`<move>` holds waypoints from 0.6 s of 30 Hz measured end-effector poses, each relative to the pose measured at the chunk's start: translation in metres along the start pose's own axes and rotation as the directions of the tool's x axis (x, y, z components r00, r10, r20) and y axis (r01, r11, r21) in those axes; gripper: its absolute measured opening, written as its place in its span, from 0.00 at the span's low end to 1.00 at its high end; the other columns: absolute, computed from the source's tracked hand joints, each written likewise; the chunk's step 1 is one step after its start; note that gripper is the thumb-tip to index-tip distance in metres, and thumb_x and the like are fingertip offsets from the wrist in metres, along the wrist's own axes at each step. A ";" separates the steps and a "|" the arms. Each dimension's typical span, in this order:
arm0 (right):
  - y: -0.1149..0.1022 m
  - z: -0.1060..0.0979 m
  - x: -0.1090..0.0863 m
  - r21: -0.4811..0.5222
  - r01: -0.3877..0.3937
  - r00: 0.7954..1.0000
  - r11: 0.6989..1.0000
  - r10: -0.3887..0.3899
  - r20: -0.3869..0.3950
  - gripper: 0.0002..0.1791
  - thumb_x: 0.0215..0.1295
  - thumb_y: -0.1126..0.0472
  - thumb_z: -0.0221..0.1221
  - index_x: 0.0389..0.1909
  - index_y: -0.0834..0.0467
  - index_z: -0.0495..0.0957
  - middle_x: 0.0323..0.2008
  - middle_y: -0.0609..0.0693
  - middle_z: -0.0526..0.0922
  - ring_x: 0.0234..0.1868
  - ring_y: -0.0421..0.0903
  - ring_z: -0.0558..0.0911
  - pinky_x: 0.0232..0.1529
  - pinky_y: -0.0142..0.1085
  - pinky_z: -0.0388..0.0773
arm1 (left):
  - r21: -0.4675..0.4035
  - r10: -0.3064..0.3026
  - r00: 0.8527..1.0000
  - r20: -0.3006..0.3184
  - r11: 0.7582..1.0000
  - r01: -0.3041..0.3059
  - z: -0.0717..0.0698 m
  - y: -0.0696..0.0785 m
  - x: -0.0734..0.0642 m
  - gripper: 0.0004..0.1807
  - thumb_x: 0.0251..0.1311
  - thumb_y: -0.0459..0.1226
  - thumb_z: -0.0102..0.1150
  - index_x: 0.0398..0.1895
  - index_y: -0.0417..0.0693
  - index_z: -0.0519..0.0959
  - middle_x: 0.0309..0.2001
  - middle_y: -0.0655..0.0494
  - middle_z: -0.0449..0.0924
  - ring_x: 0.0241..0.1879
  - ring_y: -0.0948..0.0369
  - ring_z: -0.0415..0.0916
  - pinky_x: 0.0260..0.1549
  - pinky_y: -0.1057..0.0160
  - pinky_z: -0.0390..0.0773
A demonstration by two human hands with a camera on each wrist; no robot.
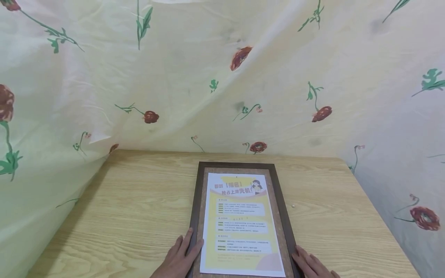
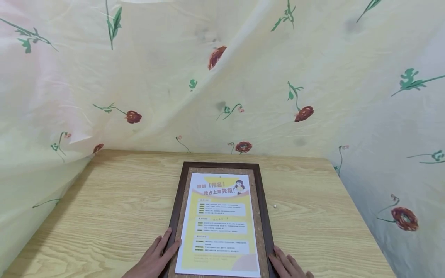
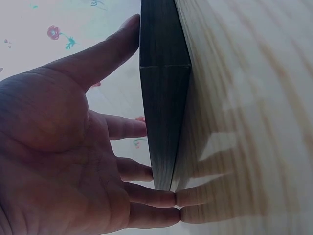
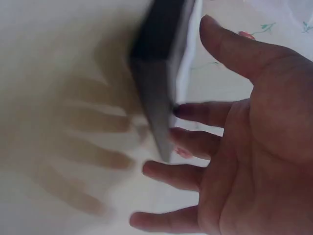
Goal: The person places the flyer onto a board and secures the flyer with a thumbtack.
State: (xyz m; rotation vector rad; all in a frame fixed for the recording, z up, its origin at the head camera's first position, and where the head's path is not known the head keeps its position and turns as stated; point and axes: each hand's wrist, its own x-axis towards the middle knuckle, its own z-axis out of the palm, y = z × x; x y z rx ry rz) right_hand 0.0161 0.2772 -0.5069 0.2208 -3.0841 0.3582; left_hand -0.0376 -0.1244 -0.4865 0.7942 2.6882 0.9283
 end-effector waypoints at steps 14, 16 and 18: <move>0.024 -0.100 0.047 -0.060 0.386 0.894 0.921 -0.389 -0.220 0.40 0.43 0.47 0.77 0.57 0.60 0.76 0.54 0.57 0.80 0.44 0.57 0.82 0.34 0.57 0.78 | 0.007 -0.023 0.999 0.040 1.000 0.022 0.000 0.000 0.001 0.56 0.47 0.65 0.67 0.71 0.36 0.64 0.72 0.25 0.44 0.62 0.19 0.50 0.46 0.22 0.62; 0.020 -0.108 0.051 -0.027 0.355 0.915 0.935 -0.353 -0.197 0.38 0.45 0.48 0.76 0.57 0.60 0.77 0.55 0.57 0.80 0.46 0.59 0.82 0.38 0.60 0.76 | 0.013 -0.014 0.999 0.040 1.000 0.013 -0.001 0.000 0.001 0.57 0.46 0.65 0.67 0.71 0.36 0.64 0.72 0.24 0.44 0.61 0.19 0.50 0.46 0.22 0.63; 0.018 -0.114 0.057 0.005 0.331 0.929 0.944 -0.325 -0.176 0.36 0.48 0.50 0.75 0.58 0.60 0.77 0.55 0.58 0.80 0.47 0.60 0.82 0.40 0.61 0.76 | 0.011 -0.016 0.999 0.043 1.000 0.015 -0.001 0.000 0.001 0.57 0.46 0.65 0.67 0.71 0.36 0.64 0.72 0.24 0.44 0.61 0.19 0.50 0.46 0.22 0.62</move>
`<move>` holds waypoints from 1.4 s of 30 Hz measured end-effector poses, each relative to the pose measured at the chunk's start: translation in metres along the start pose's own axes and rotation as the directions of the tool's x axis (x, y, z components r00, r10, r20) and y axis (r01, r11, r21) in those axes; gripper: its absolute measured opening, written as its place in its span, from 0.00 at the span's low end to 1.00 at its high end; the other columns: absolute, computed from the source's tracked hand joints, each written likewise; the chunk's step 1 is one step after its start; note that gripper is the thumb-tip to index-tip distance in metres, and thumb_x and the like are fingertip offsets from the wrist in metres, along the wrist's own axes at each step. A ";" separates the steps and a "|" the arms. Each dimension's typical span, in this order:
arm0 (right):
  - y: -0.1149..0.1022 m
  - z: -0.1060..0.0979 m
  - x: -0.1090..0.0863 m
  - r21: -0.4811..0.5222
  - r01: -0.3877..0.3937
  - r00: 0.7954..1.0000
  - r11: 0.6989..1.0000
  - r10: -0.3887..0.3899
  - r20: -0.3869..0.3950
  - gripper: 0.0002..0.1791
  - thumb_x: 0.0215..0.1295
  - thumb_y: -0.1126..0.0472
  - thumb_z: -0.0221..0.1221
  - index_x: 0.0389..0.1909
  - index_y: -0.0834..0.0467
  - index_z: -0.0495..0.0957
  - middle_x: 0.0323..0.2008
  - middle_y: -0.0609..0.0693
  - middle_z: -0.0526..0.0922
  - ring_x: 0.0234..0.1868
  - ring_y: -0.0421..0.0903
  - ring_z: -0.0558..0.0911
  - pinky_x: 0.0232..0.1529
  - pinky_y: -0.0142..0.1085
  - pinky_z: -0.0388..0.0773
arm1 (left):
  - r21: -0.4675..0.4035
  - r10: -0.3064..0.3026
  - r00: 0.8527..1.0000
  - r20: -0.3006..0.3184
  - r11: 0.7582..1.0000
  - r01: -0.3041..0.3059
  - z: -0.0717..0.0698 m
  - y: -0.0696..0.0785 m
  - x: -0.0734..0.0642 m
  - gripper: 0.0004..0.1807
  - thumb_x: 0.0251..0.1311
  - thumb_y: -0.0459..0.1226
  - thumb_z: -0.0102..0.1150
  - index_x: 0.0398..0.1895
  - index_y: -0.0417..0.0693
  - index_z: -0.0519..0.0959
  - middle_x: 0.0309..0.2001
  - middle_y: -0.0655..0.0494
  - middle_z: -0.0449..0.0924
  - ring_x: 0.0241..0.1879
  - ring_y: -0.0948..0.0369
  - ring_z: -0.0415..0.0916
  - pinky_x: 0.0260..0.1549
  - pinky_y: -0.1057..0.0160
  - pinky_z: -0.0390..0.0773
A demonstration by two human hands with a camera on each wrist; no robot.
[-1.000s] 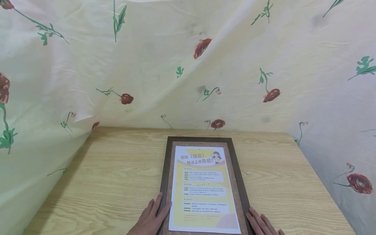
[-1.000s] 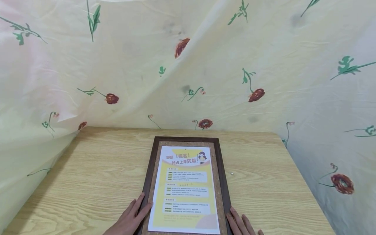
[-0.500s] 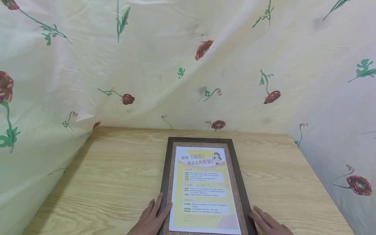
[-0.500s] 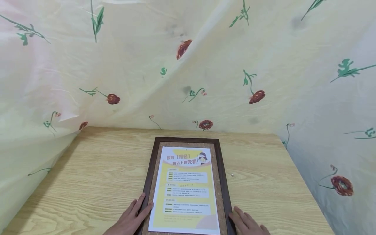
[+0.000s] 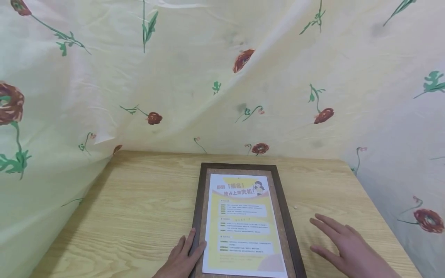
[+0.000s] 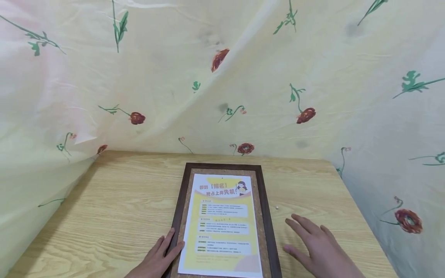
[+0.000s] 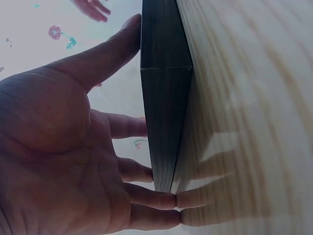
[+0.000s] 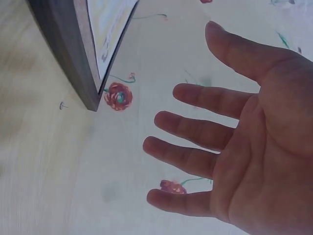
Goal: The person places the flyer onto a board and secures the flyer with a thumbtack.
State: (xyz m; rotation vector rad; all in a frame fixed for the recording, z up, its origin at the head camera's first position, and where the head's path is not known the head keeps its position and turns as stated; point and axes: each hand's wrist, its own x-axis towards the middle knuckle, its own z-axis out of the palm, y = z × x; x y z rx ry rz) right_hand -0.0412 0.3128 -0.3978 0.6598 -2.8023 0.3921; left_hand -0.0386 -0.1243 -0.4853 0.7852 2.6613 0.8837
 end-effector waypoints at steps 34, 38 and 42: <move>0.047 0.051 0.056 0.182 -0.176 0.976 0.967 0.147 0.162 0.32 0.66 0.53 0.64 0.63 0.70 0.70 0.60 0.75 0.70 0.59 0.73 0.70 0.53 0.66 0.69 | 0.018 -0.013 1.000 -0.017 1.000 0.013 0.002 0.000 0.000 0.54 0.49 0.66 0.65 0.70 0.36 0.66 0.73 0.26 0.45 0.61 0.20 0.52 0.45 0.22 0.63; 0.052 0.059 0.060 0.178 -0.184 0.973 0.967 0.154 0.170 0.32 0.65 0.54 0.65 0.62 0.71 0.70 0.59 0.77 0.70 0.58 0.74 0.71 0.53 0.67 0.69 | 0.020 -0.013 1.000 -0.017 1.000 0.013 0.003 -0.001 0.000 0.54 0.48 0.66 0.65 0.70 0.36 0.66 0.73 0.25 0.45 0.61 0.19 0.52 0.45 0.22 0.63; 0.055 0.066 0.061 0.176 -0.203 0.968 0.963 0.170 0.187 0.33 0.64 0.55 0.66 0.62 0.71 0.70 0.59 0.77 0.69 0.58 0.75 0.70 0.54 0.67 0.68 | 0.025 -0.013 1.000 -0.019 1.000 0.014 0.003 -0.001 0.001 0.55 0.48 0.66 0.66 0.70 0.36 0.66 0.72 0.26 0.45 0.61 0.19 0.52 0.44 0.21 0.63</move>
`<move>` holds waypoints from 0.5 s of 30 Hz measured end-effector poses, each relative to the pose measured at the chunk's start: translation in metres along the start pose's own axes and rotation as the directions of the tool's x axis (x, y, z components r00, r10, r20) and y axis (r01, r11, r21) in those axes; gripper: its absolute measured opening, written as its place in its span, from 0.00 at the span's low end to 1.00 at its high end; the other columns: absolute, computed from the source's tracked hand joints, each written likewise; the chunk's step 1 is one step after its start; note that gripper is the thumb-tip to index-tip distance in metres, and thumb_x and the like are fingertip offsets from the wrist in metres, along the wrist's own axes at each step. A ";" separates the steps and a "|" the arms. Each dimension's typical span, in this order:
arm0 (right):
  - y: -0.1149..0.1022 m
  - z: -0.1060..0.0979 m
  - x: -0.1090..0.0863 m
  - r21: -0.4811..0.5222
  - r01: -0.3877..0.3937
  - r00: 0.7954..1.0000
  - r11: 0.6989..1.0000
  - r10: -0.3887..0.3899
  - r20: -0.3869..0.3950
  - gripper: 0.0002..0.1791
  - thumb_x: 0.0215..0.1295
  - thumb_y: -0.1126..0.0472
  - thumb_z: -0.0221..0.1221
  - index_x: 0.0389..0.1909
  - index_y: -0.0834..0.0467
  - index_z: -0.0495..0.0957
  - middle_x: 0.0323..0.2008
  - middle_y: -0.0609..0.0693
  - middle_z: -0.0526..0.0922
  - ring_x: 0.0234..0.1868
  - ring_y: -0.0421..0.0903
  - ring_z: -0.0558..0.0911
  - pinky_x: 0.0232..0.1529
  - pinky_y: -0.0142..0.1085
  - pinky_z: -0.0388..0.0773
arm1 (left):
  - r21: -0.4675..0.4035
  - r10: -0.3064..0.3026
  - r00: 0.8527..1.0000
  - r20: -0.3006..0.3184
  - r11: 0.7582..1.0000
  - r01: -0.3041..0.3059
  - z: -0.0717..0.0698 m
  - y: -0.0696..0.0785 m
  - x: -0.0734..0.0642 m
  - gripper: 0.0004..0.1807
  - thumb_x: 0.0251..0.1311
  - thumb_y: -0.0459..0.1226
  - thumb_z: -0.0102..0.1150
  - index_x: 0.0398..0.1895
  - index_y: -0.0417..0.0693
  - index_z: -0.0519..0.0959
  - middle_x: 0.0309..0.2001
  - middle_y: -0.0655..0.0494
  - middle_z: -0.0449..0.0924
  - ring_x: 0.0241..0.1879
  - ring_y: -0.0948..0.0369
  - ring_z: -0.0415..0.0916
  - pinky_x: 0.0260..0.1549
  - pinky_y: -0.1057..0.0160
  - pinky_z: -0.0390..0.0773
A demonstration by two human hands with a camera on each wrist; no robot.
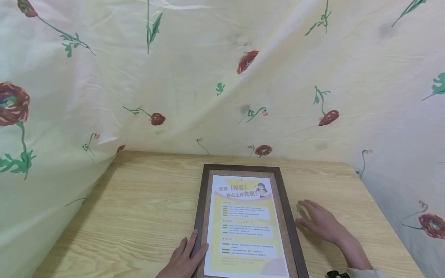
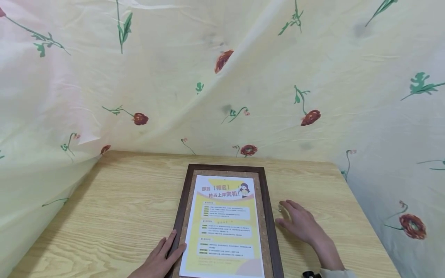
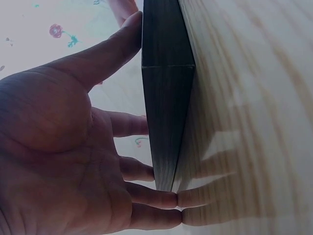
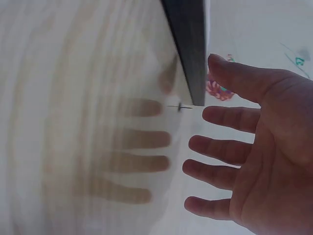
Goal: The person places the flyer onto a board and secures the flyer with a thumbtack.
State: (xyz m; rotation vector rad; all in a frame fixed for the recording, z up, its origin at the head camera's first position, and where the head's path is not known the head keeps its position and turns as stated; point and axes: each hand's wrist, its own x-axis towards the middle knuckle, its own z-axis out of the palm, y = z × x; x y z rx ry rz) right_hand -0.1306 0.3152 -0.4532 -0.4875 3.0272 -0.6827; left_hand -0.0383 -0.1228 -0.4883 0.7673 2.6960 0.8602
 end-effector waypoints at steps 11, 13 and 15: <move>0.011 0.012 0.001 -0.011 -0.001 1.000 1.000 0.000 -0.028 0.31 0.63 0.54 0.67 0.59 0.71 0.73 0.60 0.78 0.68 0.59 0.76 0.67 0.54 0.69 0.66 | -0.005 0.002 1.000 -0.002 1.000 -0.002 0.000 0.000 0.000 0.55 0.48 0.66 0.66 0.69 0.36 0.67 0.72 0.25 0.45 0.60 0.19 0.52 0.43 0.20 0.63; 0.013 0.013 0.002 -0.008 0.002 1.000 1.000 -0.002 -0.028 0.30 0.62 0.55 0.67 0.59 0.71 0.73 0.60 0.78 0.67 0.60 0.77 0.66 0.54 0.69 0.66 | -0.008 0.004 1.000 -0.004 1.000 -0.004 -0.001 0.000 0.000 0.55 0.48 0.66 0.66 0.69 0.36 0.67 0.72 0.25 0.46 0.60 0.18 0.52 0.43 0.20 0.63; 0.013 0.014 0.002 -0.002 0.000 1.000 1.000 0.000 -0.026 0.30 0.61 0.55 0.68 0.58 0.70 0.74 0.60 0.78 0.67 0.60 0.77 0.66 0.54 0.69 0.66 | -0.011 0.005 1.000 -0.004 1.000 -0.005 -0.001 -0.001 0.001 0.55 0.48 0.66 0.66 0.69 0.36 0.67 0.72 0.24 0.46 0.60 0.18 0.52 0.43 0.20 0.62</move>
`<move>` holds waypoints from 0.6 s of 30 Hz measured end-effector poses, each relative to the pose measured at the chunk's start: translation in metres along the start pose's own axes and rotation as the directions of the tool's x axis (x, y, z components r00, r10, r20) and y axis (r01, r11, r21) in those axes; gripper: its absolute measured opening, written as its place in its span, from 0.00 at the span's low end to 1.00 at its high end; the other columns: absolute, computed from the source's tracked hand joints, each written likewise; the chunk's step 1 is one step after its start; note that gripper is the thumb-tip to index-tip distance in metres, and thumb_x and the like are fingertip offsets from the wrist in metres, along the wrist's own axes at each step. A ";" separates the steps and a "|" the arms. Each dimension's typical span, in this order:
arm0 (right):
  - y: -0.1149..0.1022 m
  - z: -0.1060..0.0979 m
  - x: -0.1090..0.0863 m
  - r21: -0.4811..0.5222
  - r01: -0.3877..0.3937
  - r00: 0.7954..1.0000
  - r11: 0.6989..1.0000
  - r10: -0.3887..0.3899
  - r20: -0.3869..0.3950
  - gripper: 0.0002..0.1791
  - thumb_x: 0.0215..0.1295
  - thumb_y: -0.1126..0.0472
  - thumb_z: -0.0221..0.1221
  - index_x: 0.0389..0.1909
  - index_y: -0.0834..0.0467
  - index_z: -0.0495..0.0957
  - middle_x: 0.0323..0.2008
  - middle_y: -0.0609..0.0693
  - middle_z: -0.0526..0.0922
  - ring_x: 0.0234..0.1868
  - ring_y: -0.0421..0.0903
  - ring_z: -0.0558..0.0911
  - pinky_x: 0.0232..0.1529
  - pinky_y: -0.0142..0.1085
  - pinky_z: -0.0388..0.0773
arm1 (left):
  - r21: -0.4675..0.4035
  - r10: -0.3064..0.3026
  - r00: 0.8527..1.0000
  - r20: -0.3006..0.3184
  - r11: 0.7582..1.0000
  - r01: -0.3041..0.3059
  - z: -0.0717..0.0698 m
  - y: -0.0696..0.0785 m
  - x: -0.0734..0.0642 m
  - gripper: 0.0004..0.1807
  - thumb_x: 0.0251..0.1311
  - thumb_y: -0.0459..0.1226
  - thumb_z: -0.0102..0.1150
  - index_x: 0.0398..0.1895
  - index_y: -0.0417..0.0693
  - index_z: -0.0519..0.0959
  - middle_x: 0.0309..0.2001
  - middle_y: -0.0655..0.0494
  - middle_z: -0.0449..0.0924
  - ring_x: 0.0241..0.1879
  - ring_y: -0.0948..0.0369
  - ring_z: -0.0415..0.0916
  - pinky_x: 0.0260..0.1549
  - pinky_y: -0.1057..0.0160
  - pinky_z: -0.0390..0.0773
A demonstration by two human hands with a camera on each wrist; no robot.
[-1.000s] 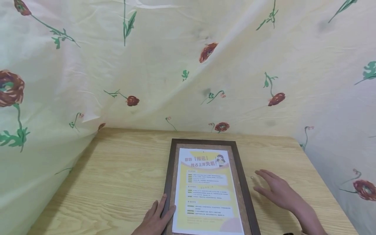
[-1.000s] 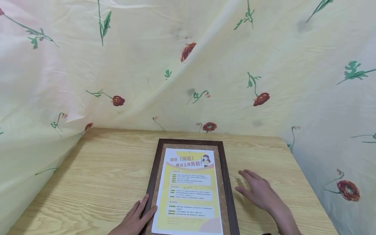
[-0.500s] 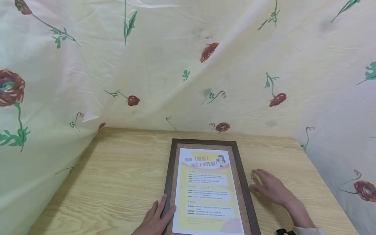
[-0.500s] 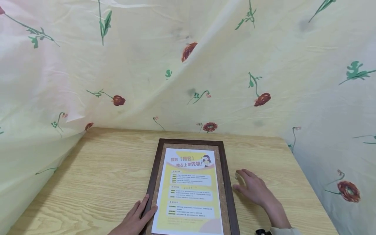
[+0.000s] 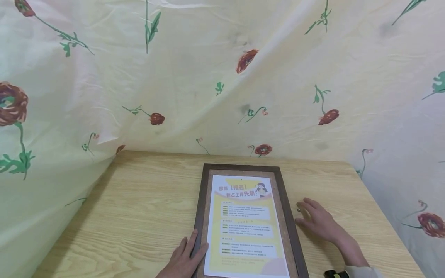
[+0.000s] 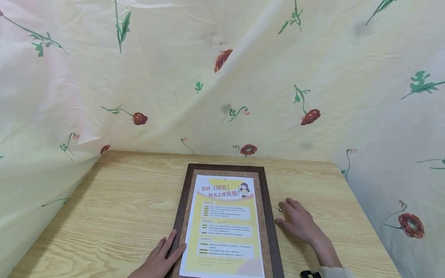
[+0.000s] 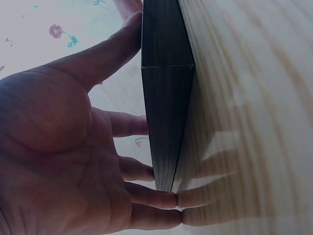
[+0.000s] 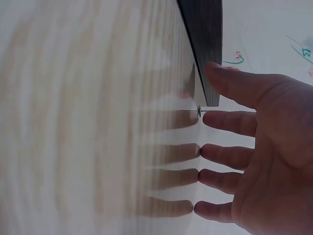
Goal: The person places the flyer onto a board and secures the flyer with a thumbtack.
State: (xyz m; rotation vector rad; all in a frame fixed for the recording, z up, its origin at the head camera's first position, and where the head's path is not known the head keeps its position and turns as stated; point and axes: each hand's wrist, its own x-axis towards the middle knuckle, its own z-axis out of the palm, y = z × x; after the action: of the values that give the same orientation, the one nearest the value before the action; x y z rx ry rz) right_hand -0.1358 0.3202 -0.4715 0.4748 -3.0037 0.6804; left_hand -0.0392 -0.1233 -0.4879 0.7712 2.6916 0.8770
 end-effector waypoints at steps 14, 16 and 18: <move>0.007 0.004 -0.002 0.079 -0.034 0.998 0.996 0.038 -0.047 0.30 0.55 0.55 0.72 0.56 0.64 0.77 0.62 0.75 0.66 0.62 0.76 0.62 0.45 0.77 0.54 | 0.007 0.014 1.000 -0.006 1.000 -0.014 -0.001 0.001 -0.001 0.54 0.49 0.65 0.66 0.69 0.35 0.66 0.71 0.23 0.45 0.59 0.18 0.52 0.42 0.20 0.63; 0.010 0.006 -0.003 0.103 -0.041 0.997 0.994 0.047 -0.055 0.29 0.54 0.56 0.72 0.55 0.63 0.77 0.63 0.75 0.66 0.62 0.76 0.61 0.46 0.78 0.52 | 0.002 0.010 1.000 0.001 1.000 -0.010 0.000 0.001 -0.001 0.54 0.49 0.66 0.65 0.70 0.36 0.66 0.72 0.24 0.45 0.60 0.18 0.52 0.43 0.20 0.63; 0.015 0.008 -0.003 0.127 -0.047 0.996 0.991 0.056 -0.067 0.27 0.55 0.56 0.72 0.54 0.61 0.78 0.63 0.73 0.66 0.63 0.76 0.60 0.47 0.78 0.49 | 0.001 0.008 1.000 0.006 1.000 -0.008 0.000 0.001 -0.001 0.55 0.49 0.66 0.65 0.70 0.36 0.66 0.72 0.25 0.45 0.60 0.18 0.51 0.43 0.20 0.62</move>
State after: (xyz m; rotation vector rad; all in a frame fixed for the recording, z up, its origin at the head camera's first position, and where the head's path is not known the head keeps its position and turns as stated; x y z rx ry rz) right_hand -0.1367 0.3303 -0.4849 0.3704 -2.9287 0.8739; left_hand -0.0382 -0.1231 -0.4869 0.7840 2.6863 0.8738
